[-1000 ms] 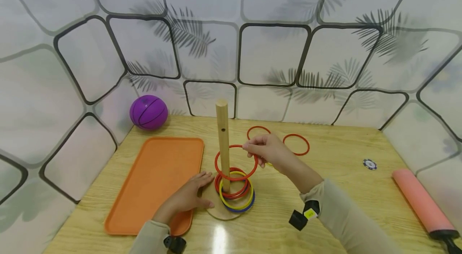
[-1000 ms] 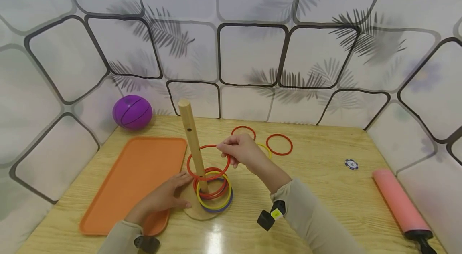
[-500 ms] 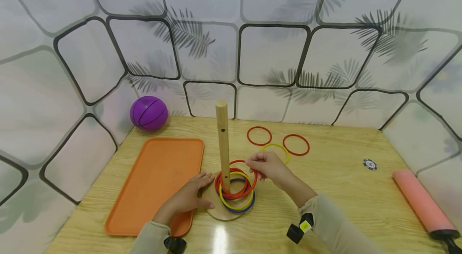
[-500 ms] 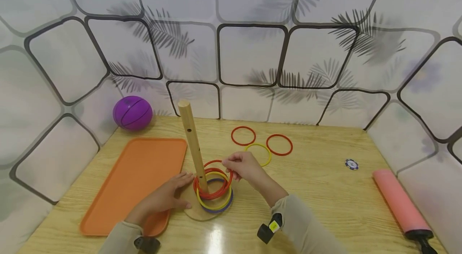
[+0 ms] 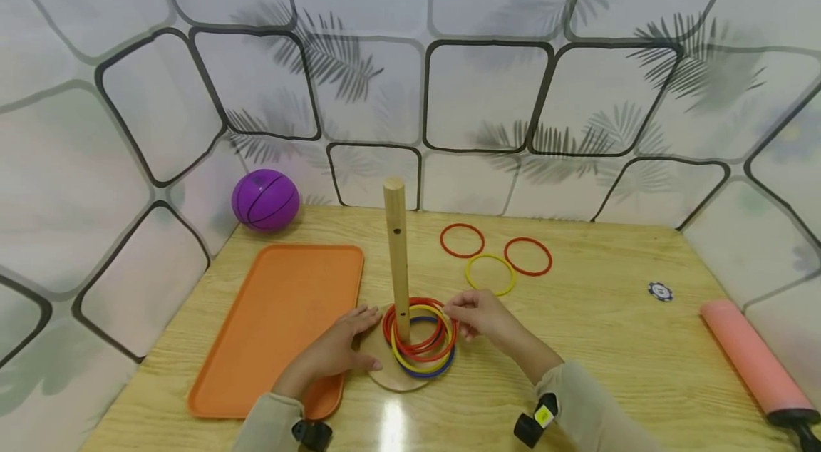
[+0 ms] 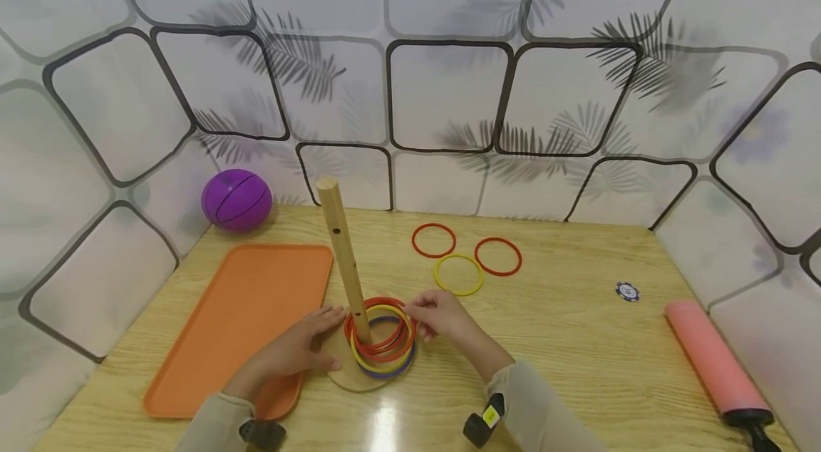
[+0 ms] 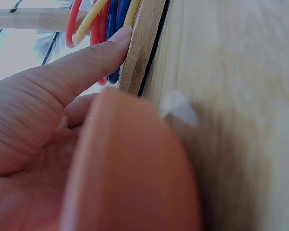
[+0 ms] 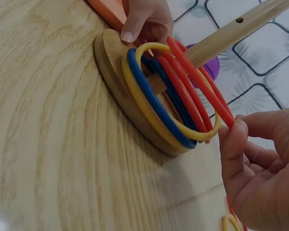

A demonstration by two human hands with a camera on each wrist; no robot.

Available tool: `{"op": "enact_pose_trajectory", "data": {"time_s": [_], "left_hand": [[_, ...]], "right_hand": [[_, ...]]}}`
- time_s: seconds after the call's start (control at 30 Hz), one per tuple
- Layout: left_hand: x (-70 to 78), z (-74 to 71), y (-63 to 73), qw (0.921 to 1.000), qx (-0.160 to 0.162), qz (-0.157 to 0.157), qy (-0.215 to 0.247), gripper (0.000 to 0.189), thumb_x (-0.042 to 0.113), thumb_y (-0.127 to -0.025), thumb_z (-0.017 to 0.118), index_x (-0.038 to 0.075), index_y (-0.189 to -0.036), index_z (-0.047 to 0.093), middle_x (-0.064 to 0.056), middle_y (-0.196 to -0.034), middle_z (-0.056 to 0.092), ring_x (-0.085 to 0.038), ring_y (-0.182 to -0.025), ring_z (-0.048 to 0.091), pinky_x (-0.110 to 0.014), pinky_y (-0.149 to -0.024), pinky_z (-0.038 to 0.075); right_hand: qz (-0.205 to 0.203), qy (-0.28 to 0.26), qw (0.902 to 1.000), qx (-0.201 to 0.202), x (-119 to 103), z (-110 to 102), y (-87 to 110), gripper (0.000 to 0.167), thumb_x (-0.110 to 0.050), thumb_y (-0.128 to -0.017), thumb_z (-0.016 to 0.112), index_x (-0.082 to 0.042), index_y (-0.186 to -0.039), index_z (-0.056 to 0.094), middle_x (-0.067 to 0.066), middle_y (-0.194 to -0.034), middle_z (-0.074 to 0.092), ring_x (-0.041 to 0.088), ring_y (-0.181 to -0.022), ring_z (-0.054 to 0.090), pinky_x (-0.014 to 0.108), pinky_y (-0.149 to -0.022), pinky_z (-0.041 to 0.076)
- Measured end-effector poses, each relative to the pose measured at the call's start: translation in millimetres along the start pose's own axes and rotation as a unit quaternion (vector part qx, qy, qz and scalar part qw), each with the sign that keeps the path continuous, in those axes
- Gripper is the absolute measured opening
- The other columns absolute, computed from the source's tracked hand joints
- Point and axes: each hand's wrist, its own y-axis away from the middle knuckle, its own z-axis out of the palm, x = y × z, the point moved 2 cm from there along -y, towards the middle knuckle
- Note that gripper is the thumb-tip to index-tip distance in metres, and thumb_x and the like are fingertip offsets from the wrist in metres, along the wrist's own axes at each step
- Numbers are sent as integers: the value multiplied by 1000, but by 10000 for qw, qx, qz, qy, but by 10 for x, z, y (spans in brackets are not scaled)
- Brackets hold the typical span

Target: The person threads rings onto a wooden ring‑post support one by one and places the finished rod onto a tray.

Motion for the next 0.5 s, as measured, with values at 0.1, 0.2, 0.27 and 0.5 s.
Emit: {"op": "enact_pose_trajectory", "data": {"time_s": [0.1,0.2,0.27,0.5], "left_hand": [[2,-3,0,10000,-3,39,-9,82,24,-71,83,-5,-138,44,-20,-146,37,-41,-139,20,-59,-111,15],[9,-8,0,10000,-12,57,-40,82,24,-72,82,-5,-138,43,-20,-147,37,-41,-139,20,-59,-111,15],[13,-10,4,10000,-20,44,-50,82,24,-72,82,-5,-138,43,-20,-147,36,-41,-139,19,-59,-111,15],[21,-8,5,10000,-41,-4,-50,82,24,-72,82,-5,-138,43,-19,-147,36,-40,-140,19,-58,-111,15]], "right_hand": [[20,7,10000,61,53,-31,11,25,-14,-92,61,8,-103,62,2,-70,57,6,-51,49,18,-47,45],[-9,6,9999,142,102,-92,18,27,-13,-92,61,11,-104,61,3,-72,58,6,-52,49,18,-47,45],[-2,-38,9997,222,136,-147,26,29,-13,-91,61,12,-106,60,4,-74,60,6,-52,50,18,-47,46],[119,-106,9989,450,233,-397,74,32,-15,-92,61,13,-107,59,5,-75,60,8,-54,50,20,-47,46]]}}
